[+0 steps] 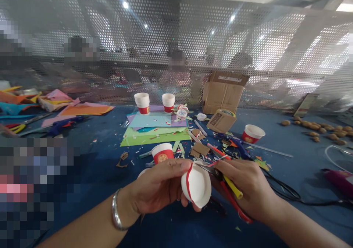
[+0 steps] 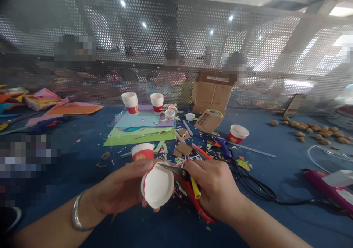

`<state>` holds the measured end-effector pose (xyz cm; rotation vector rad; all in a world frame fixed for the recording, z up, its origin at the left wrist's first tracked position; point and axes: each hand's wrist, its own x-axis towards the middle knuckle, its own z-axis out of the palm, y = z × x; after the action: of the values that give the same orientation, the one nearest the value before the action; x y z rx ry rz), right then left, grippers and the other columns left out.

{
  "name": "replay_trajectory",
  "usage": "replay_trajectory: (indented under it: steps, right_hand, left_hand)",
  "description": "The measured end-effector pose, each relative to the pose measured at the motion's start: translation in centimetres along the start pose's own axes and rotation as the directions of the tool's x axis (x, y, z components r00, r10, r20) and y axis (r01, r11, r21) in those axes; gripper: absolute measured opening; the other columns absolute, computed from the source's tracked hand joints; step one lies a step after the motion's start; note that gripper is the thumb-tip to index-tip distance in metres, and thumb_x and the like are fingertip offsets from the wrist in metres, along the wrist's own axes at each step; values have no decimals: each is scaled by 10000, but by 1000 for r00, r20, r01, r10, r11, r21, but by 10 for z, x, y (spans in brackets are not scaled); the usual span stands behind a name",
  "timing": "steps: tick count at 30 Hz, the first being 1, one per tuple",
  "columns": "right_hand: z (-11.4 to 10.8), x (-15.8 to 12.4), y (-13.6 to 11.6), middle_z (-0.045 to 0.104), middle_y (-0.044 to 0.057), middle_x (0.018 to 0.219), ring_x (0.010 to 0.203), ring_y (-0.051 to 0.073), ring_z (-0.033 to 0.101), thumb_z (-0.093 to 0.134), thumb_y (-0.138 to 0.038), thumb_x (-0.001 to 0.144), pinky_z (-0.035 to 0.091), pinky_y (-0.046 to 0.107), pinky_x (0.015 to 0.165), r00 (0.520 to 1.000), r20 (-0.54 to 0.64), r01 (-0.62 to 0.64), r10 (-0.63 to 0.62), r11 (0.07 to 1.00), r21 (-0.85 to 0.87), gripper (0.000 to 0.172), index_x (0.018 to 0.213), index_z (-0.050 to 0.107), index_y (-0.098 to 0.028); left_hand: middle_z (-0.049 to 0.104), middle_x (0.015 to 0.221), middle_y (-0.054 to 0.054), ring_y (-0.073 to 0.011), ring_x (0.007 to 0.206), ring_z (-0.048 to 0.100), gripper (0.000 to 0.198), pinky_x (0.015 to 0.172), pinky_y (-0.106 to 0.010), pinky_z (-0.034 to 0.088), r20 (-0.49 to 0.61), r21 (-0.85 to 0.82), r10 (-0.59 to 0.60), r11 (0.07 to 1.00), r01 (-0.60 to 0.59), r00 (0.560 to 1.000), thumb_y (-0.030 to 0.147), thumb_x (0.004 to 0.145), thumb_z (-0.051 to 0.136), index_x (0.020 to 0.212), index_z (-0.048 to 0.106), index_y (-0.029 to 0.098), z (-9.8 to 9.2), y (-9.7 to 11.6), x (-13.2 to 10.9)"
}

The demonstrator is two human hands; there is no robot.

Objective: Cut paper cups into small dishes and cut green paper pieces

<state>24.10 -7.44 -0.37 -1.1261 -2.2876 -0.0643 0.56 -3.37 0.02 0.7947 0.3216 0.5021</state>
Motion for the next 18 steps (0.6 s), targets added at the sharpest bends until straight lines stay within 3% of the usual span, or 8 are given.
replay_trajectory:
  steps: [3,8,18]
  right_hand:
    - [1,0,2,516,-20,578,488,113,400,537,-165,915,281,269,497,1000,-8,-7,7,1000,-21,200,718,522,-189]
    - [4,3,6,581,-5,580,481,120,475,535,-161,902,312,262,501,999,-13,-30,29,998,-56,150,764,593,-173]
    - [4,6,5,609,18,614,511,131,518,557,-269,936,343,248,514,996,16,-83,84,995,-55,199,766,597,-175]
  left_hand:
    - [716,724,-123,-138,588,713,372,533,-137,527,-55,-3,10,1000,-11,998,401,925,619,932,724,44,0,-2,2]
    - [729,840,-96,-201,669,753,293,527,-169,545,-129,15,68,998,-66,989,378,945,603,1159,604,178,0,-3,6]
    - [686,768,-92,-170,657,716,267,531,-166,534,-200,98,101,992,-83,975,361,957,585,971,648,102,2,-1,5]
